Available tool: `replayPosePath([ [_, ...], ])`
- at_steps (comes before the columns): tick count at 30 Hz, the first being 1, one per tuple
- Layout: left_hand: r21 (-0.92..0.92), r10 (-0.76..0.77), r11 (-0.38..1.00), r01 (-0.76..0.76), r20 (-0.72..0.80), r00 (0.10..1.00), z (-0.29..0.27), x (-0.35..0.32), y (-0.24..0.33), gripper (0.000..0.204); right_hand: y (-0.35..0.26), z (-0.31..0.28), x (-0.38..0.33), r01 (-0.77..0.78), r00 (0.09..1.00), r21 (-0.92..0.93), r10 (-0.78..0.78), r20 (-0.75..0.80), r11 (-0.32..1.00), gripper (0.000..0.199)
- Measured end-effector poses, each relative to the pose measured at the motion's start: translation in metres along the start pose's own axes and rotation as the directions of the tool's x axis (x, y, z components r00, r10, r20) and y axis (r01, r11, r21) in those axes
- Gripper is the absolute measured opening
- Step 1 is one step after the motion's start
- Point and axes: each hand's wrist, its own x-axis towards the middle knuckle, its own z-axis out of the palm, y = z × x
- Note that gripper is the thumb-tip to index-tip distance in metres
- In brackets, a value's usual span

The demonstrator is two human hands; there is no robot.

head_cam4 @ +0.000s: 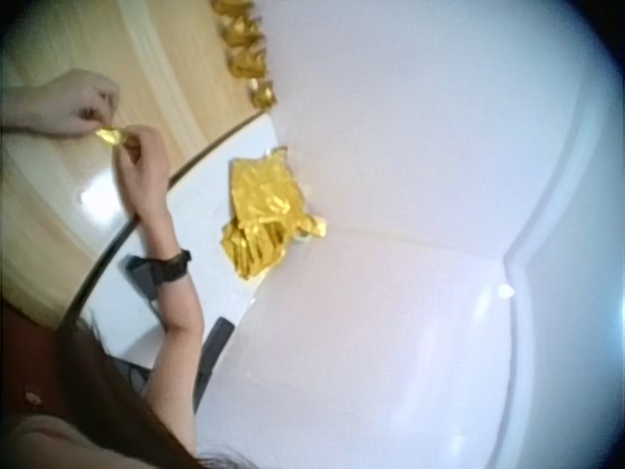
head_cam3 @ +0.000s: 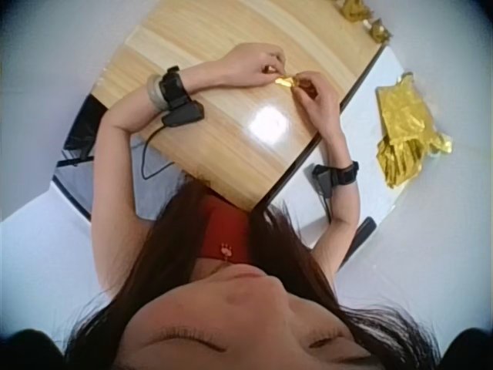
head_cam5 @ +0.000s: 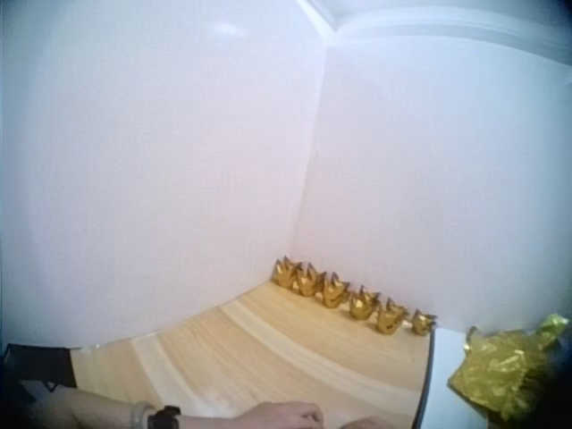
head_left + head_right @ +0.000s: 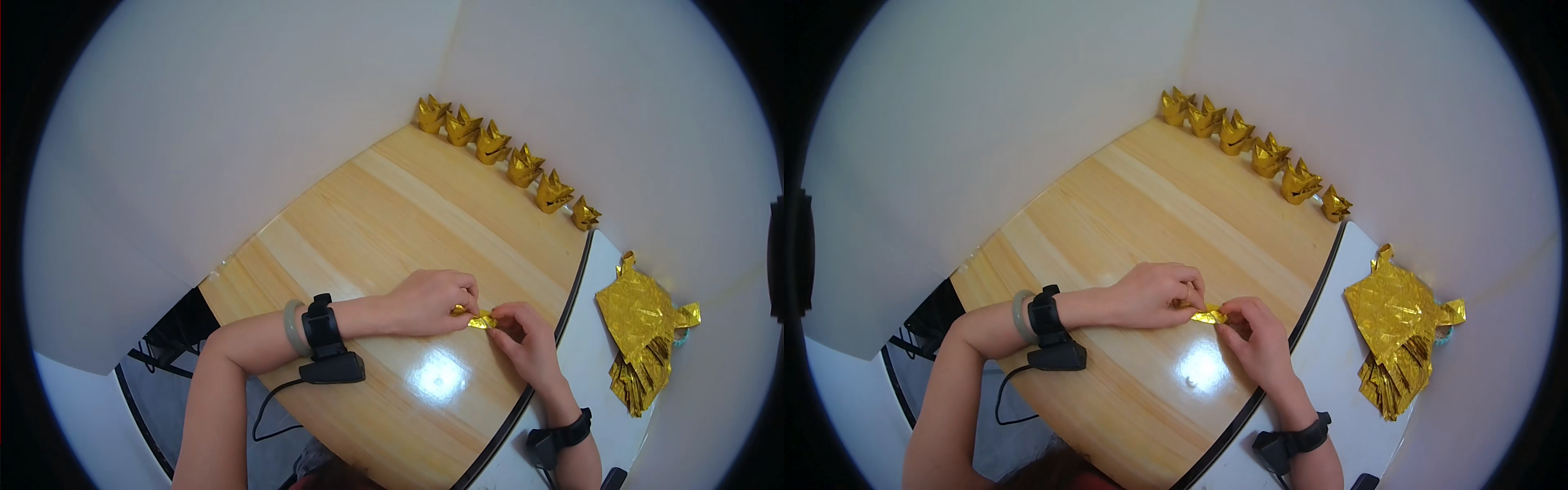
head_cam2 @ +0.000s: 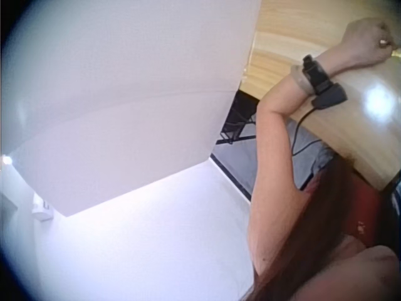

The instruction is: Fold gold foil paper into decorative ingot shapes.

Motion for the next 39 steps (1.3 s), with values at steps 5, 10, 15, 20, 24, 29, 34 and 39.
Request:
replayPosePath([
  [5, 0.083, -0.010, 0.997, 0.007, 0.042, 0.999, -0.001, 0.001, 0.004, 0.015, 0.004, 0.003, 0.002, 0.046, 0.997, -0.061, -0.049, -0.057, 0.997, 0.033],
  [10, 0.049, -0.117, 0.992, 0.120, -0.061, 0.991, 0.006, 0.007, 0.005, 0.017, 0.005, 0.009, 0.003, 0.152, 0.982, -0.087, -0.161, -0.101, 0.985, 0.036],
  [15, -0.051, -0.095, 0.994, 0.095, -0.012, 0.995, 0.004, 0.007, 0.005, 0.019, 0.000, 0.016, 0.002, 0.134, 0.986, 0.225, -0.107, -0.127, 0.965, 0.049],
  [20, -0.757, -0.299, 0.581, 0.298, 0.142, 0.944, 0.002, 0.010, 0.006, 0.017, -0.004, 0.015, 0.003, 0.321, 0.933, 0.171, -0.280, -0.227, 0.931, 0.051],
  [24, -0.842, -0.122, 0.518, 0.153, 0.104, 0.987, -0.001, 0.013, -0.003, 0.015, -0.001, 0.004, -0.004, 0.386, 0.887, -0.006, -0.373, -0.271, 0.923, 0.037],
  [29, -0.535, 0.044, 0.845, -0.008, 0.054, 0.998, -0.013, 0.014, -0.016, 0.019, 0.000, -0.002, -0.001, 0.543, 0.796, -0.305, -0.595, -0.110, 0.783, 0.029],
  [34, -0.043, 0.266, 0.964, -0.263, 0.111, 0.957, -0.014, 0.010, -0.025, 0.022, 0.008, -0.008, 0.004, 0.542, 0.830, -0.376, -0.549, 0.101, 0.751, 0.028],
  [39, -0.074, 0.223, 0.974, -0.214, 0.143, 0.964, -0.016, 0.007, -0.027, 0.016, 0.018, -0.024, 0.007, 0.467, 0.880, -0.165, -0.438, 0.181, 0.869, 0.026],
])
